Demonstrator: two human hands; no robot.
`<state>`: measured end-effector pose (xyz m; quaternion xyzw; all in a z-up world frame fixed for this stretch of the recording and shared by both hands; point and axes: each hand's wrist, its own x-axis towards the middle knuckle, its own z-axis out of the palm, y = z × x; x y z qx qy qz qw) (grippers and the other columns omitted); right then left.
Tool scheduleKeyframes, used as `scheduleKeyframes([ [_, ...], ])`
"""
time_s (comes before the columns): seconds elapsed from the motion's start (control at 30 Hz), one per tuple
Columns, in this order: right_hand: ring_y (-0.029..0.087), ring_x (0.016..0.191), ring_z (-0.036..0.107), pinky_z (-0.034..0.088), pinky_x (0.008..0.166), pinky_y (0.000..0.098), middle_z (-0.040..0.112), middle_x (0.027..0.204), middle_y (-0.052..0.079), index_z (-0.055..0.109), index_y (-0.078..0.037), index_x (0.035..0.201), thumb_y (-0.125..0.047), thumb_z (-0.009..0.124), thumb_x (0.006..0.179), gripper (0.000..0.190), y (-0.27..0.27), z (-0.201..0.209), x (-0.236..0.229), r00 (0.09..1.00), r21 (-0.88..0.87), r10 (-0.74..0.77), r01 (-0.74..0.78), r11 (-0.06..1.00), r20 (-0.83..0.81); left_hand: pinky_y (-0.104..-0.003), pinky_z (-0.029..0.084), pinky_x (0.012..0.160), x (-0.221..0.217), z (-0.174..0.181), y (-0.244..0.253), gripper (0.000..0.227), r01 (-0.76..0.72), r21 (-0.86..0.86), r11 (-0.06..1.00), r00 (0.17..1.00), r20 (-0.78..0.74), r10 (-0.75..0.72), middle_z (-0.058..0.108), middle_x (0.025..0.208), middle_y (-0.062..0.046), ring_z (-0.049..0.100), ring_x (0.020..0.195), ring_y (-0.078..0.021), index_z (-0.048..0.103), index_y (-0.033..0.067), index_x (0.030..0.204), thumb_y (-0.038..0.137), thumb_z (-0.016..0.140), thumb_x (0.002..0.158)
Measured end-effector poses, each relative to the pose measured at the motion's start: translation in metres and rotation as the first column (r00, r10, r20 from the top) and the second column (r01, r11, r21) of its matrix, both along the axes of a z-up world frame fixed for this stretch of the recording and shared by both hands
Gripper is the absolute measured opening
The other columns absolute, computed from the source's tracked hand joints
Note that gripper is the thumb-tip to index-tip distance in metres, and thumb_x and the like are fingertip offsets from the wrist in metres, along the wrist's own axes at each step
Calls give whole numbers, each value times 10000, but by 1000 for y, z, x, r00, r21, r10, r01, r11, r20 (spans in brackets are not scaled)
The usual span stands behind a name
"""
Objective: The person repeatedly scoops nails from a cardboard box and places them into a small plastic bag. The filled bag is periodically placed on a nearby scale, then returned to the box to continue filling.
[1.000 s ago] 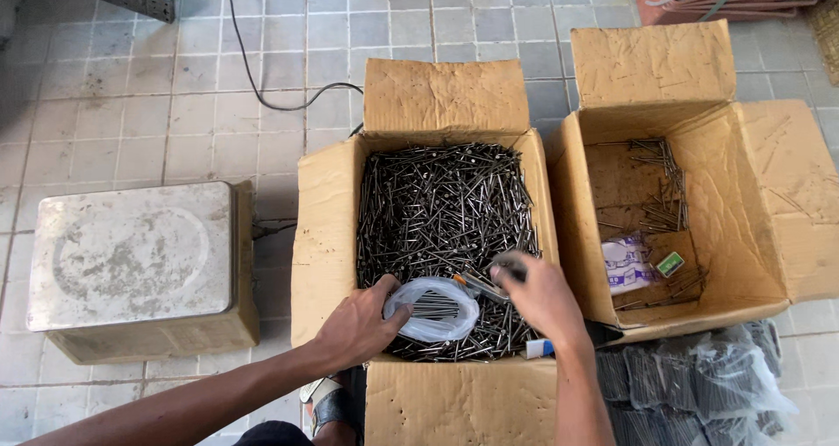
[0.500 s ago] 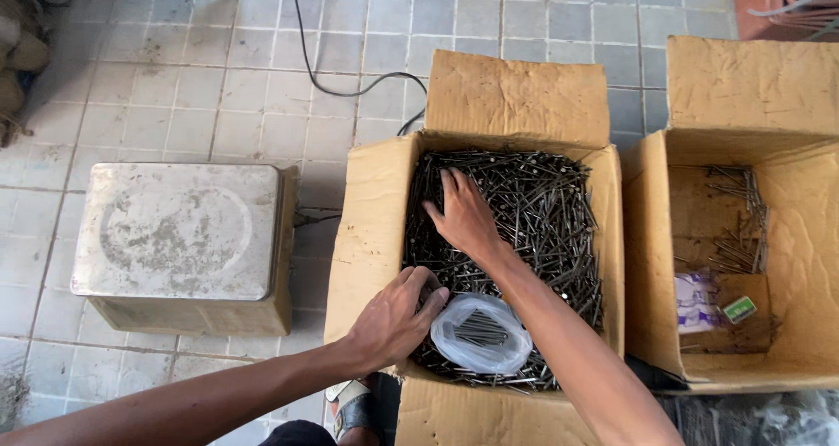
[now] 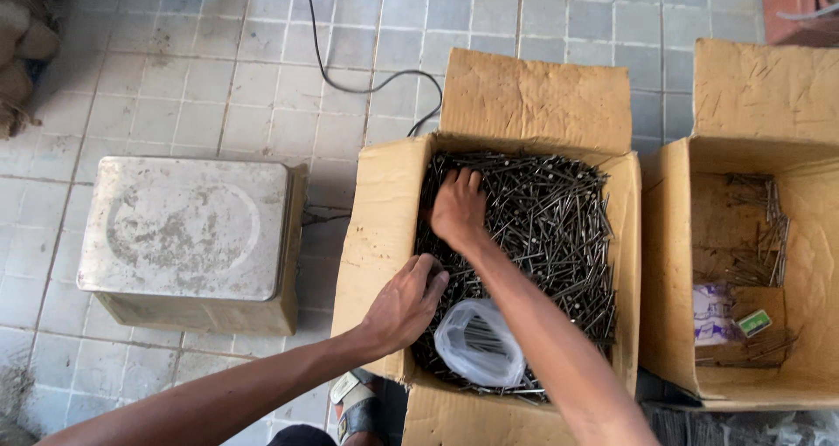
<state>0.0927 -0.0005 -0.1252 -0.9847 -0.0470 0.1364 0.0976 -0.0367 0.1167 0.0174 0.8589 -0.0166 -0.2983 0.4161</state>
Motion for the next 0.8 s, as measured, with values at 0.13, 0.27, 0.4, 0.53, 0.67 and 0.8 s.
scheduleKeyframes([
  [0.13,428,1153,475,534,828,493,477,1206,273,471,95,1276,-317,696,783,680,2,25,-16,994,-28,33,-30,999,107,-503,522,871,-2,-2,-2,326,-13,-2,1000,1000,-6,13,574,1054,-201,610,1050,-429,544,84,1109,364,405,1016],
  [0.27,378,1059,481,520,731,497,508,1149,195,533,-14,1183,-295,745,771,542,4,9,-12,963,81,-53,33,996,264,-473,443,801,-1,-8,-7,269,-66,-14,998,998,-1,66,608,1008,-131,610,894,-331,510,99,997,345,401,1001],
  [0.4,376,1023,503,532,708,501,538,1118,183,572,-38,1160,-57,608,820,342,7,9,-9,957,144,-145,112,983,252,-403,442,783,6,-3,-5,272,-102,-75,992,995,-19,101,627,971,-91,585,875,-242,535,86,967,319,397,996],
  [0.53,356,1002,507,531,672,493,528,1031,147,570,-90,1095,-316,673,819,371,6,11,-13,932,30,-66,59,998,356,-409,447,815,10,-1,-1,290,-120,-52,991,992,-49,118,640,1039,-108,602,931,-264,548,90,1039,338,401,997],
  [0.67,367,1000,523,572,615,456,547,1048,174,577,-67,1068,6,566,838,241,10,13,-8,958,6,-57,57,998,281,-408,447,797,11,-3,1,298,-125,-48,991,990,-74,121,637,1032,-117,595,902,-258,540,92,1043,344,388,998],
  [0.8,349,954,563,593,511,388,588,966,163,615,-54,996,36,561,850,179,12,7,-6,951,-109,10,25,994,310,-410,443,820,13,-12,6,283,-117,-73,990,993,-43,114,639,1022,-122,603,923,-270,542,83,1028,324,396,998],
])
